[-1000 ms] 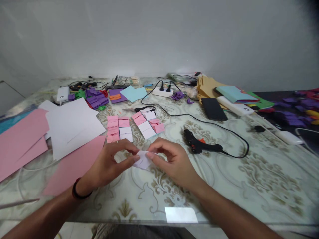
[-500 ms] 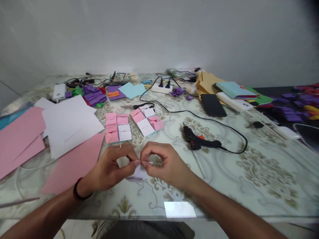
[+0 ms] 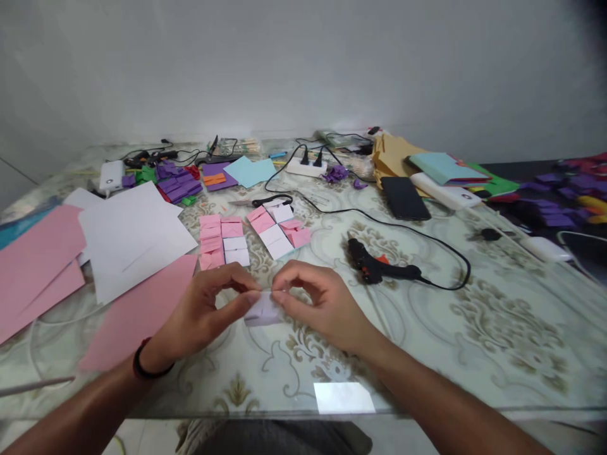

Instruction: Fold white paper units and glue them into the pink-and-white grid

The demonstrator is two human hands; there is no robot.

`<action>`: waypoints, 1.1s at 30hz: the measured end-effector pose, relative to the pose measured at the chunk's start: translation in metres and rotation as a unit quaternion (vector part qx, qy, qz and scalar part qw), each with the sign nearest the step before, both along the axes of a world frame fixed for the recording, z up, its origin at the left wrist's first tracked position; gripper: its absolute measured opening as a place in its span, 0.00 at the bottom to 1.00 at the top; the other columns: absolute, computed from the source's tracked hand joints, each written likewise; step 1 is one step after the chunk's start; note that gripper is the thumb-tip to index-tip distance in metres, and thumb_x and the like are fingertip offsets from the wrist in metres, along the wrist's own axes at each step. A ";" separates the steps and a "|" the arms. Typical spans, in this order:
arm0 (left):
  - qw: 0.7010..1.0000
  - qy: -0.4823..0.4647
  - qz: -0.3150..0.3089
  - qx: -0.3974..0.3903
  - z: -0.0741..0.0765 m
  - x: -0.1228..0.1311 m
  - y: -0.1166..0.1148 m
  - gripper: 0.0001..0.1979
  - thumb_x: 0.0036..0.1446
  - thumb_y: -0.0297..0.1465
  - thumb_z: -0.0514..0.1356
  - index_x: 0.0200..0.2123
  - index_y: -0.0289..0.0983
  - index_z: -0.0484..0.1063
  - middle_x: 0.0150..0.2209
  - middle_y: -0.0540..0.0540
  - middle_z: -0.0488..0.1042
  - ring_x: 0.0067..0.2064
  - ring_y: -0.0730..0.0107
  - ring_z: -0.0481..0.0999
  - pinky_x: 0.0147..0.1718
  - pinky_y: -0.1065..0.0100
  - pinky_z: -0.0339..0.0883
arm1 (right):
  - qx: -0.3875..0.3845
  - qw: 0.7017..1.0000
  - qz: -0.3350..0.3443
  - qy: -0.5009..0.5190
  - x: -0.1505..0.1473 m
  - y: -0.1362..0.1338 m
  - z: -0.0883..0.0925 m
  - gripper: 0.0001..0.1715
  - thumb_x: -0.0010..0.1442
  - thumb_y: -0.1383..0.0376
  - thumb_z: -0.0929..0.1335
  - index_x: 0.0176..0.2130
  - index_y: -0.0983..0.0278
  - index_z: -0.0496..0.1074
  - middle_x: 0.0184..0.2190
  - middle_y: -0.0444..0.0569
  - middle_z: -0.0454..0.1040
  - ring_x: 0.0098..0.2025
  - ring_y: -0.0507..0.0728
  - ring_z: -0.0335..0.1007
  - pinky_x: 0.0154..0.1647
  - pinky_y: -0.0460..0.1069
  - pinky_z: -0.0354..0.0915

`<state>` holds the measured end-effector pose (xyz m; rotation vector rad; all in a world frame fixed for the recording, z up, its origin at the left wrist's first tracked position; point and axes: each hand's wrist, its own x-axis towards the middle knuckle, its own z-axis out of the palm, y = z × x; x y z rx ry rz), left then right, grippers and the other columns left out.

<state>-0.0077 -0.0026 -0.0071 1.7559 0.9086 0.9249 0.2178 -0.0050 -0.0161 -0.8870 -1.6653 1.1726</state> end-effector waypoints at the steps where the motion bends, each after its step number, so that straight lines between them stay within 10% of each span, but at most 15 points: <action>1: 1.000 0.000 -0.009 0.006 -0.001 0.001 -0.001 0.02 0.67 0.31 0.65 0.40 0.39 0.78 0.35 0.48 0.78 0.37 0.69 0.75 0.38 0.68 0.68 | 0.011 1.000 -0.002 -0.011 -0.002 -0.001 0.000 0.04 0.63 0.66 0.72 0.33 0.61 0.76 0.30 0.45 0.75 0.34 0.55 0.71 0.38 0.51 0.66; 18: 0.999 -0.023 0.045 -0.021 0.004 -0.010 0.011 0.04 0.63 0.27 0.65 0.34 0.38 0.75 0.32 0.49 0.80 0.35 0.68 0.78 0.38 0.68 0.69 | -0.031 0.997 -0.031 0.069 0.009 0.009 -0.003 0.04 0.58 0.69 0.73 0.31 0.61 0.76 0.27 0.42 0.74 0.29 0.52 0.68 0.32 0.48 0.64; 22: 0.989 0.023 0.098 -0.109 0.005 -0.006 0.015 0.18 0.68 0.44 0.60 0.34 0.36 0.77 0.30 0.45 0.82 0.34 0.63 0.81 0.40 0.63 0.72 | 0.071 0.990 -0.111 0.057 0.011 0.009 0.000 0.04 0.63 0.69 0.74 0.36 0.60 0.79 0.32 0.46 0.79 0.34 0.55 0.74 0.38 0.50 0.70; 26: 0.958 0.015 -0.011 -0.285 -0.001 0.002 0.014 0.38 0.70 0.57 0.46 0.31 0.32 0.80 0.31 0.37 0.84 0.35 0.55 0.83 0.43 0.56 0.75 | 0.239 0.969 -0.066 0.013 0.009 0.004 -0.001 0.10 0.64 0.75 0.74 0.40 0.60 0.81 0.39 0.49 0.82 0.42 0.56 0.79 0.44 0.51 0.73; 33: 0.948 -0.107 -0.022 -0.298 -0.001 0.000 0.013 0.10 0.62 0.38 0.68 0.36 0.36 0.79 0.33 0.48 0.79 0.35 0.68 0.77 0.38 0.68 0.70 | 0.281 0.959 -0.023 -0.018 0.008 0.002 -0.004 0.08 0.63 0.73 0.76 0.42 0.62 0.83 0.41 0.50 0.75 0.42 0.54 0.76 0.43 0.49 0.74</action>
